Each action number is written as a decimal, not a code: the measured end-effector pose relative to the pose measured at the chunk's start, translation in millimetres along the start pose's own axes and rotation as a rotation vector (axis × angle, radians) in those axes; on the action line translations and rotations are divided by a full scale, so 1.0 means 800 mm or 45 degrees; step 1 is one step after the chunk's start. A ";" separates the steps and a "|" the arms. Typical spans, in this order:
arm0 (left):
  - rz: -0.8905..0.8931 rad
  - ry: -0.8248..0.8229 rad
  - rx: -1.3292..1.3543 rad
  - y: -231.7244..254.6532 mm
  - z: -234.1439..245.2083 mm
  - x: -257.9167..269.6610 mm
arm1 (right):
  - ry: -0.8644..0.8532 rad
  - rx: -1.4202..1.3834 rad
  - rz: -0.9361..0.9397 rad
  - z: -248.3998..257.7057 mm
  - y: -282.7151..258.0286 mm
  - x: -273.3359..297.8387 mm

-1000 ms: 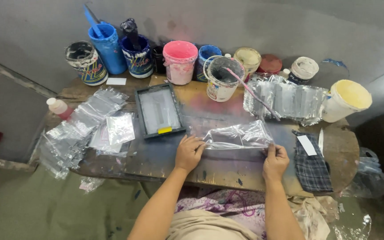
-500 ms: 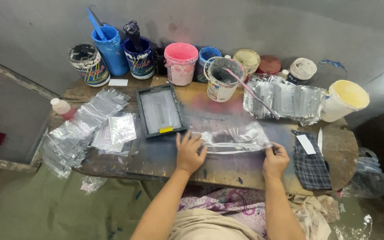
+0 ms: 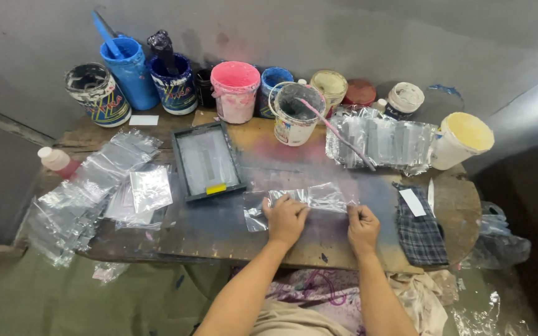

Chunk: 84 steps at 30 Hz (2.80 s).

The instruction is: The person places a plastic bag on a table and positions a screen printing frame over it. They use a yellow squeegee to spread ink across the screen, pressing it onto the bag. The person then lifts the frame to reveal the printed design and repeats the process on another bag.

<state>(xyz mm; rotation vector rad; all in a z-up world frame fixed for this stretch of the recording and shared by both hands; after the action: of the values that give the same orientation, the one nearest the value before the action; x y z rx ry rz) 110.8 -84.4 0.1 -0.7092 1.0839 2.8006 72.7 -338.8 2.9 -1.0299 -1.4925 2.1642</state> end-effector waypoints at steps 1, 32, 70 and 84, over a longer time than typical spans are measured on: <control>0.001 -0.003 -0.003 -0.008 -0.004 -0.002 | -0.001 0.000 -0.004 0.000 0.004 -0.001; 0.032 1.493 -0.621 -0.191 0.461 -0.039 | 0.048 0.146 0.142 0.010 0.012 0.002; -0.378 -0.505 -0.309 0.030 0.071 -0.007 | -0.627 1.005 0.673 -0.078 -0.047 0.046; -0.164 -0.329 -0.392 -0.005 0.091 -0.033 | -0.580 1.102 0.571 -0.056 -0.024 0.024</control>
<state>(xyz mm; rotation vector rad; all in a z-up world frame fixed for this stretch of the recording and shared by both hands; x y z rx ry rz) 105.8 -31.4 56.5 -0.4004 0.5529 2.8711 88.7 -289.0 3.9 -0.5978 -0.2929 3.0506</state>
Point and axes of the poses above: each hand's wrist, its own x-axis away from the middle knuckle, its own z-axis out of the back of the hand, y = z × x, the point moved 10 cm from there along -x, towards the middle knuckle, and after that the axes turned 13 degrees about y, right-handed, at the moved point
